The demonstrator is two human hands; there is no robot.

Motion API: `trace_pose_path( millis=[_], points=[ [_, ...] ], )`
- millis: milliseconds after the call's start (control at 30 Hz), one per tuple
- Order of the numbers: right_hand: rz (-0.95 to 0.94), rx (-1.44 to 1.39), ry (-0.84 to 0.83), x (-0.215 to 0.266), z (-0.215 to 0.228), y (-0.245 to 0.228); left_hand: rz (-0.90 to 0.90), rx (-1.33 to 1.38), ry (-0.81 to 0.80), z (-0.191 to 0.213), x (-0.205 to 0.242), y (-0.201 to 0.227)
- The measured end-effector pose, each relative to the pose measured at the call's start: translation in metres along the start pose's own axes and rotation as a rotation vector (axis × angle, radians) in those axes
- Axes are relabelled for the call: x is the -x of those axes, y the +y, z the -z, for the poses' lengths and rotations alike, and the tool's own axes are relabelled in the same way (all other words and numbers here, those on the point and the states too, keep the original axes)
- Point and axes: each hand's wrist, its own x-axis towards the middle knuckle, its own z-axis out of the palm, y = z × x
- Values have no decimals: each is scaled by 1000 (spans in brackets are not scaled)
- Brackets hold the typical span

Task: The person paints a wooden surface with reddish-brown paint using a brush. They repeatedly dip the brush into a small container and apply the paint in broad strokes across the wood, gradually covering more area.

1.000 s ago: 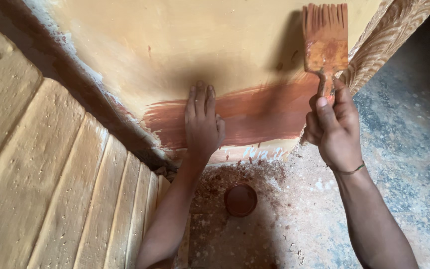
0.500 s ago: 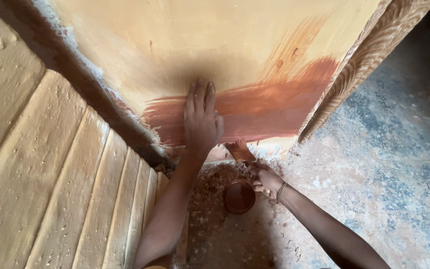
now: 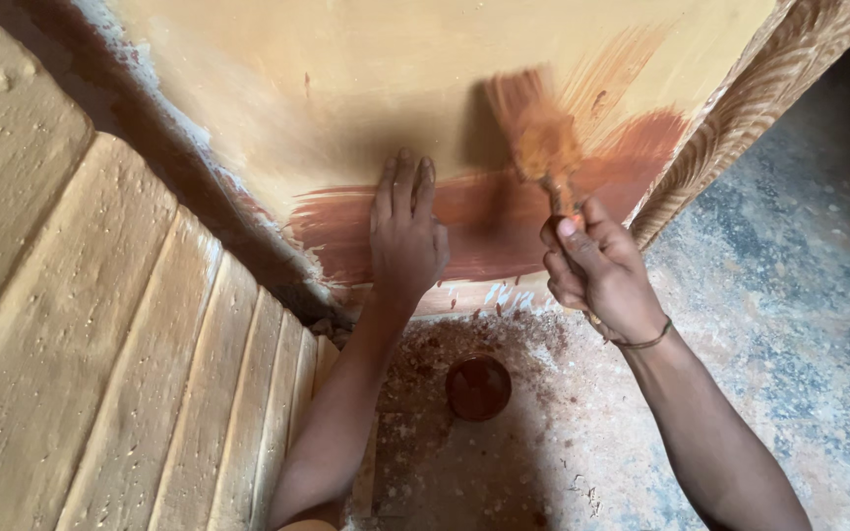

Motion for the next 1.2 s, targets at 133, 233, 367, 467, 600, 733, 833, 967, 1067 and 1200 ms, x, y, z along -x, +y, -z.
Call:
trace_pose_path(
  millis=[133,233,367,467,600,733,833,967,1067,1200],
  points=[
    [-18,203,77,-2,-13,22,11,56,9,-1,4,-5],
    [-185,307,117,-17,-30,71,-1,48,52,-3,2,-7],
    [-595,484,95,-3,-39,142,-6,67,97,-4,-1,-9],
    [-833,599,10,8,-36,168,-4,116,87,1,2,-9],
    [-809,229,111,-8,-29,148,-15,97,106,6,-3,-11],
    [-462,-123,-20,-31,-15,88,-17,116,94,6,-3,-12],
    [-128,-301,-198,-26,-14,54,-19,129,93,7,-3,-13],
    [155,2,-4,-8,-3,36,-18,146,83,6,1,-16],
    [79,118,107,-8,10,51,-23,139,103,-1,1,-17],
    [-232,303,186,-4,4,119,-27,98,138,-8,-1,-18]
  ],
)
